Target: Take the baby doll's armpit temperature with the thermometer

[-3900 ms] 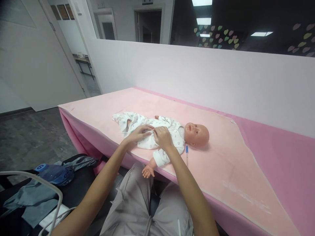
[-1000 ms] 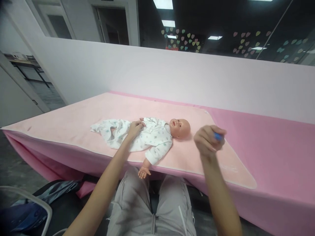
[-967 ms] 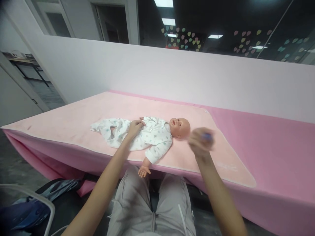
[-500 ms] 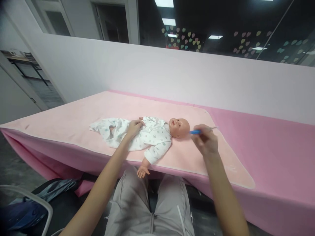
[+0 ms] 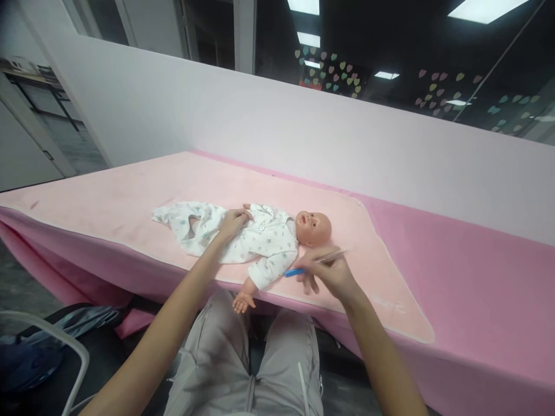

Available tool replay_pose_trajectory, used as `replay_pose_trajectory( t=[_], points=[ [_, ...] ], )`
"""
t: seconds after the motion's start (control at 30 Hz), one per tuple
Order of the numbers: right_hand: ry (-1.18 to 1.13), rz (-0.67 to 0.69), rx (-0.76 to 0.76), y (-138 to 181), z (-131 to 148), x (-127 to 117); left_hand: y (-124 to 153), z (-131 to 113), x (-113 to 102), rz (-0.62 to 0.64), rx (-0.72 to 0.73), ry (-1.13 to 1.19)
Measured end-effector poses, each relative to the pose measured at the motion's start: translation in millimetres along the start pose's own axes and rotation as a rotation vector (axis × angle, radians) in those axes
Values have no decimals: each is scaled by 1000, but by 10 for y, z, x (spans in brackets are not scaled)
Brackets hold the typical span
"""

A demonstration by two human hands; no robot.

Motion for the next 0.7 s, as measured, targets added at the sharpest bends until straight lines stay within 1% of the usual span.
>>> replay_pose_trajectory(
  t=[0.1,0.23,0.3,0.33,0.4,0.43,0.6,0.67,0.7],
  points=[
    [-56,-1,13,-11,-51,41,5,-9,4,6,1,19],
    [-93,51,5,27,-155,169,6,5,8,3,-20,32],
    [-106,13,11,75,-256,183,6,6,12,5,-19,28],
    [-76,-20,15,96,-316,178,7,4,12,6,-15,28],
    [53,-80,20,112,-444,170,9,1,13,8,-8,36],
    [135,-81,22,100,-514,186,10,2,11,7,-8,42],
    [486,7,10,-24,-894,213,17,2,19,11,-19,55],
    [552,40,-9,-58,-989,207,26,7,21,12,-15,46],
    [539,22,2,-68,-1027,175,29,14,16,10,-13,40]
  ],
)
Point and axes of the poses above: each hand's wrist, its own y-axis away from the middle knuckle, its own x-axis out of the palm, z = x × y, the point moved 10 cm from there along -y, towards the middle knuckle, and after that the axes turned 10 degrees about z, right-handed, at the moved point
